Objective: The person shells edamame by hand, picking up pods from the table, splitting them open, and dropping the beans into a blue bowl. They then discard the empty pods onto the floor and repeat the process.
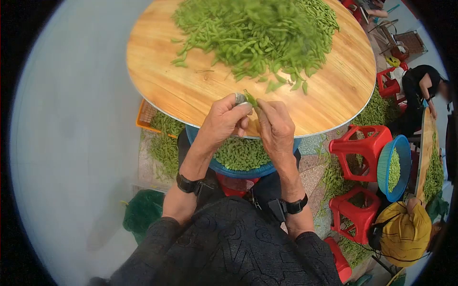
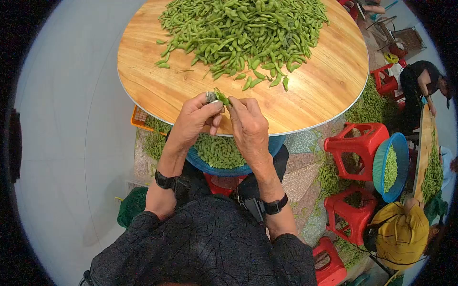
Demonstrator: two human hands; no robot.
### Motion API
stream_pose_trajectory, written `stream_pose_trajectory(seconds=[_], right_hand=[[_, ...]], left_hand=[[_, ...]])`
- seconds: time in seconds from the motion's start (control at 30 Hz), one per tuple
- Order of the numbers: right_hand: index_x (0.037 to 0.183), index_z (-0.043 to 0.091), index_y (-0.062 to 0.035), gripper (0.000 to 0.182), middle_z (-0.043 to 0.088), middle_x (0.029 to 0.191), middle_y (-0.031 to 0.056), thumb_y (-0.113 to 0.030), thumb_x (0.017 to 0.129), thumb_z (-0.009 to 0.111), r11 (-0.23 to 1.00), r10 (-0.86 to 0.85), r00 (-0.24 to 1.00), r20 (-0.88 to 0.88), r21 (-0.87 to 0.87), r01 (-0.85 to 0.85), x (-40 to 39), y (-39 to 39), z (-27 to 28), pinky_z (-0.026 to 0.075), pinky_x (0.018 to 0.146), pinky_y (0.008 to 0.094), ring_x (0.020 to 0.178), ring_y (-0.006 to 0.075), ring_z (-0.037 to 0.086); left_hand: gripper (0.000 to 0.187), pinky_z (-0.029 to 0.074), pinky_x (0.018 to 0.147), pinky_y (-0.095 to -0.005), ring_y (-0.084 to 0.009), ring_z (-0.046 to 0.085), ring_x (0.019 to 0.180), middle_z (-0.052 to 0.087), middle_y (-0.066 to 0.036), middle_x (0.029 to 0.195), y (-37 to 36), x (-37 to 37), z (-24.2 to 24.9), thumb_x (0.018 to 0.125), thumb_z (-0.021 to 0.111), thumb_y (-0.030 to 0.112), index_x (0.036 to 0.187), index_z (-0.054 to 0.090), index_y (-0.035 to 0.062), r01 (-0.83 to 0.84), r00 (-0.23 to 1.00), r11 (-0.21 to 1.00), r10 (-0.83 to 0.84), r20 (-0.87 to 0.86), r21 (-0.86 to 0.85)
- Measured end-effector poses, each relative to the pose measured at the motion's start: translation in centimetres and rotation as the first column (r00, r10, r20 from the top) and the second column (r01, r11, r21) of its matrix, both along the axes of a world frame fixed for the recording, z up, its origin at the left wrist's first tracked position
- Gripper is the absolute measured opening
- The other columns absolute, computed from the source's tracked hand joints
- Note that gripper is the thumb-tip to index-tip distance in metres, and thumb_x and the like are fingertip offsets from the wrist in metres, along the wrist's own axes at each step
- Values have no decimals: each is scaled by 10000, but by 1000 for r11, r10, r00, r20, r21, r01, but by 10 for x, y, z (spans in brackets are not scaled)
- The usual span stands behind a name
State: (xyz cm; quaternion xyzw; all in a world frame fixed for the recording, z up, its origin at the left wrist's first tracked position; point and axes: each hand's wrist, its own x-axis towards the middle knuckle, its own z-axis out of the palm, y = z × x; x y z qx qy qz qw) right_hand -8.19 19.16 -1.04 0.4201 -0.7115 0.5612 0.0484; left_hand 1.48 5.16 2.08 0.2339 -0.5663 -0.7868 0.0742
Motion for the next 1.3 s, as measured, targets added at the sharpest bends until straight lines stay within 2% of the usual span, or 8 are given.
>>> stream_pose_trajectory(seconds=[0.17, 0.57, 0.73, 0.77, 0.93, 0.97, 1.03, 1.3], right_hand=[[1186, 692, 32, 239, 648, 960, 164, 19, 947, 679, 999, -31, 997, -67, -23, 30, 1, -2, -8, 538, 679, 367, 817, 294, 688], [1214, 670, 38, 242, 609, 926, 149, 11, 975, 647, 991, -107, 990, 87, -70, 114, 17, -10, -14, 519, 670, 359, 779, 275, 659], [1196, 677, 58, 215, 596, 890, 86, -66, 1029, 623, 994, 87, 884, 460, -103, -44, 12, -6, -20, 494, 664, 301, 811, 178, 641], [1196, 677, 58, 215, 596, 890, 86, -66, 1029, 623, 994, 85, 884, 460, -101, -43, 11, -5, -19, 494, 664, 301, 811, 178, 641], [1171, 704, 38, 237, 609, 813, 15, -150, 1059, 616, 966, 259, 640, 724, -212, -152, 6, -2, -10, 433, 522, 236, 613, 74, 553], [1171, 704, 38, 237, 609, 813, 15, -150, 1059, 616, 966, 258, 640, 723, -212, -150, 5, -2, -9, 433, 522, 236, 613, 74, 553], [1170, 704, 23, 266, 599, 753, 8, -202, 1071, 603, 965, 258, 591, 764, -179, -191, 2, -1, -7, 389, 465, 221, 538, 50, 507], [1088, 692, 14, 299, 579, 717, -8, -265, 1076, 584, 954, 255, 537, 804, -119, -275, -6, -3, -10, 371, 455, 222, 522, 55, 487]], left_hand=[[147, 415, 453, -208, -77, 553, 529, 615, -5, 719, 2, 1, -1, 1030, 624, 193, 989, 618, 52, 42, 997, 997, -38, -70, 57], [66, 390, 450, -190, -46, 506, 546, 575, 8, 715, 33, -5, -19, 1026, 607, 120, 1021, 591, 56, -178, 936, 957, 236, -259, 230], [76, 406, 471, -202, -47, 513, 583, 578, 8, 749, 29, 1, -24, 1039, 604, 110, 1056, 598, 36, -184, 952, 983, 174, -251, -15], [76, 406, 471, -202, -47, 513, 583, 578, 8, 749, 30, 2, -25, 1039, 604, 110, 1056, 598, 36, -183, 953, 983, 174, -250, -14], [87, 382, 493, -204, -32, 471, 576, 544, 32, 714, 34, 0, -36, 1050, 594, 120, 1049, 593, 32, -282, 944, 907, 204, -257, -313], [87, 382, 493, -204, -32, 471, 576, 544, 32, 714, 33, -1, -43, 1050, 594, 120, 1049, 593, 32, -280, 945, 907, 203, -258, -313], [92, 374, 502, -206, -24, 459, 589, 532, 41, 714, 32, -4, -54, 1050, 597, 118, 1027, 587, 30, -348, 920, 794, 186, -346, -499], [78, 370, 507, -221, -24, 456, 596, 528, 52, 715, 27, 7, -49, 1021, 621, 100, 990, 600, 32, -295, 949, 805, 184, -256, -516]])
